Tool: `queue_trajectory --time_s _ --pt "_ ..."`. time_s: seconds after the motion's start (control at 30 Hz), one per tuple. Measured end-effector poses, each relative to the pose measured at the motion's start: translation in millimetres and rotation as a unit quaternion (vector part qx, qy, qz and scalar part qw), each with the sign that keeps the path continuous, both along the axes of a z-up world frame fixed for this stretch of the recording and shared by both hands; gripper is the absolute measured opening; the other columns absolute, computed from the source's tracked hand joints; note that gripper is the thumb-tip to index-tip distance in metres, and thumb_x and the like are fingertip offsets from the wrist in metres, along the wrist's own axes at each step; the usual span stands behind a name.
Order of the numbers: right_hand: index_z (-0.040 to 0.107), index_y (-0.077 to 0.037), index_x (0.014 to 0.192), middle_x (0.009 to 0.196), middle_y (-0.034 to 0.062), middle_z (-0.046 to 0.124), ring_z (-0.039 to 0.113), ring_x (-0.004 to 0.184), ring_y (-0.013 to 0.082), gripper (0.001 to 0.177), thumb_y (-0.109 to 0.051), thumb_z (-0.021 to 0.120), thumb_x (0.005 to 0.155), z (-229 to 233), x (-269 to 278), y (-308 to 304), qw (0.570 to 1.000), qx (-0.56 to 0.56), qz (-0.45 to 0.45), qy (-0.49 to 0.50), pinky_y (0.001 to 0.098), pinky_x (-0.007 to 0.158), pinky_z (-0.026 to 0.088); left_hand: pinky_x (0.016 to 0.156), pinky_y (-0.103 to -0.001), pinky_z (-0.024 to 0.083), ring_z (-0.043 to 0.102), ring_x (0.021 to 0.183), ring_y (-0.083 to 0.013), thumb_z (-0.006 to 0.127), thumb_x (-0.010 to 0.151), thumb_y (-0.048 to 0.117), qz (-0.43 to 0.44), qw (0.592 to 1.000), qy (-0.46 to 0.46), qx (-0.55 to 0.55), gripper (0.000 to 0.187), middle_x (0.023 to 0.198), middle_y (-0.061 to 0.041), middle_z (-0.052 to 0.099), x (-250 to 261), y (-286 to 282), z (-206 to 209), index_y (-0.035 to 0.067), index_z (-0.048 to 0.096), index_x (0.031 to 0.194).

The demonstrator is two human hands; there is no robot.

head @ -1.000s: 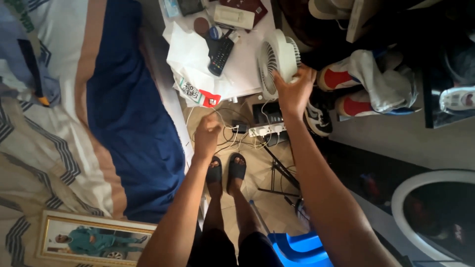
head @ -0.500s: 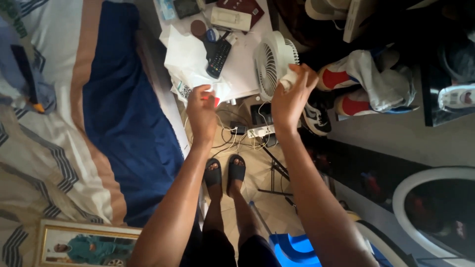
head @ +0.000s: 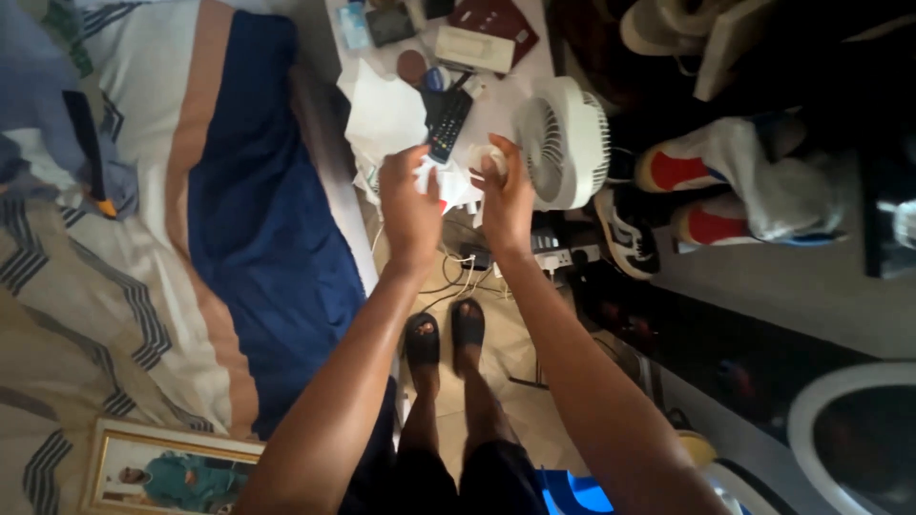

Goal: The person wipes a framed photo with a tissue, then moves a small fan and other items on a bedside table. They place a remote, a plastic bag, a fork, and a passport on the bed, open a drawer to put away a pen, and tidy cables and a power strip on the floor.

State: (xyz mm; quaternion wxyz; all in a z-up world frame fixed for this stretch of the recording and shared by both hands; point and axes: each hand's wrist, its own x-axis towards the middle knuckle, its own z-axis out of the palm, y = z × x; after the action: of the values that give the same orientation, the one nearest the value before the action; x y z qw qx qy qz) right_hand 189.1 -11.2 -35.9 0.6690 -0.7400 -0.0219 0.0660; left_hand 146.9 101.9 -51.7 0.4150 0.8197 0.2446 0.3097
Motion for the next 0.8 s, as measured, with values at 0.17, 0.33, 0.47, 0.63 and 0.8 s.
queue_trajectory --time_s 0.17,0.33,0.47,0.63,0.8 --pt "0.046 -0.011 0.141 0.112 0.0169 0.062 0.07 0.087 0.0233 0.049 -0.015 0.066 0.096 -58.0 14.5 -7.2 0.991 -0.115 -0.003 0.065 0.0394 0.066 0.063 0.074 -0.041 0.053 0.061 0.089 -0.0286 0.08 0.07 0.01 -0.079 0.959 0.144 0.233 0.051 0.1 -0.009 0.061 59.4 2.1 -51.5 0.009 0.064 0.119" --pt "0.042 -0.016 0.135 0.114 0.0173 0.065 0.072 0.092 0.0254 0.045 -0.005 0.06 0.095 -59.5 18.1 -13.4 0.99 -0.114 -0.006 0.087 0.034 0.071 0.058 0.077 -0.046 0.044 0.056 0.095 -0.0377 0.063 0.085 0.011 -0.059 0.894 0.235 0.376 0.033 0.098 -0.02 0.063 100.2 -6.5 -143.8 0.003 0.064 0.117" --pt "0.049 -0.017 0.12 0.1 0.0095 0.073 0.074 0.089 0.0261 0.034 -0.008 0.064 0.09 -60.1 22.5 -25.4 0.981 -0.172 -0.04 0.084 0.0409 0.08 0.056 0.069 -0.046 0.045 0.06 0.088 -0.037 0.053 0.096 0.014 -0.064 0.875 0.275 0.393 0.036 0.094 -0.021 0.065 104.2 -7.1 -141.0 -0.001 0.057 0.13" --pt "0.055 -0.008 0.122 0.103 0.0181 0.069 0.072 0.084 0.0237 0.026 -0.003 0.055 0.097 -30.3 11.7 -28.1 0.995 -0.036 -0.071 0.053 0.0335 0.068 0.064 0.071 -0.042 0.056 0.067 0.083 -0.0337 0.052 0.1 0.039 -0.163 0.972 0.08 -0.146 0.053 0.1 -0.022 0.064 51.9 -13.4 -26.6 -0.003 0.054 0.132" --pt "0.061 -0.007 0.126 0.116 0.0141 0.058 0.061 0.111 0.0293 0.025 -0.004 0.049 0.104 44.8 -17.4 -7.8 0.986 -0.103 -0.01 -0.127 0.042 0.095 0.049 0.077 -0.035 0.057 0.068 0.079 -0.0285 0.058 0.099 0.041 -0.048 0.736 -0.104 -0.668 0.05 0.098 -0.021 0.068 0.6 -34.0 9.0 -0.005 0.061 0.118"
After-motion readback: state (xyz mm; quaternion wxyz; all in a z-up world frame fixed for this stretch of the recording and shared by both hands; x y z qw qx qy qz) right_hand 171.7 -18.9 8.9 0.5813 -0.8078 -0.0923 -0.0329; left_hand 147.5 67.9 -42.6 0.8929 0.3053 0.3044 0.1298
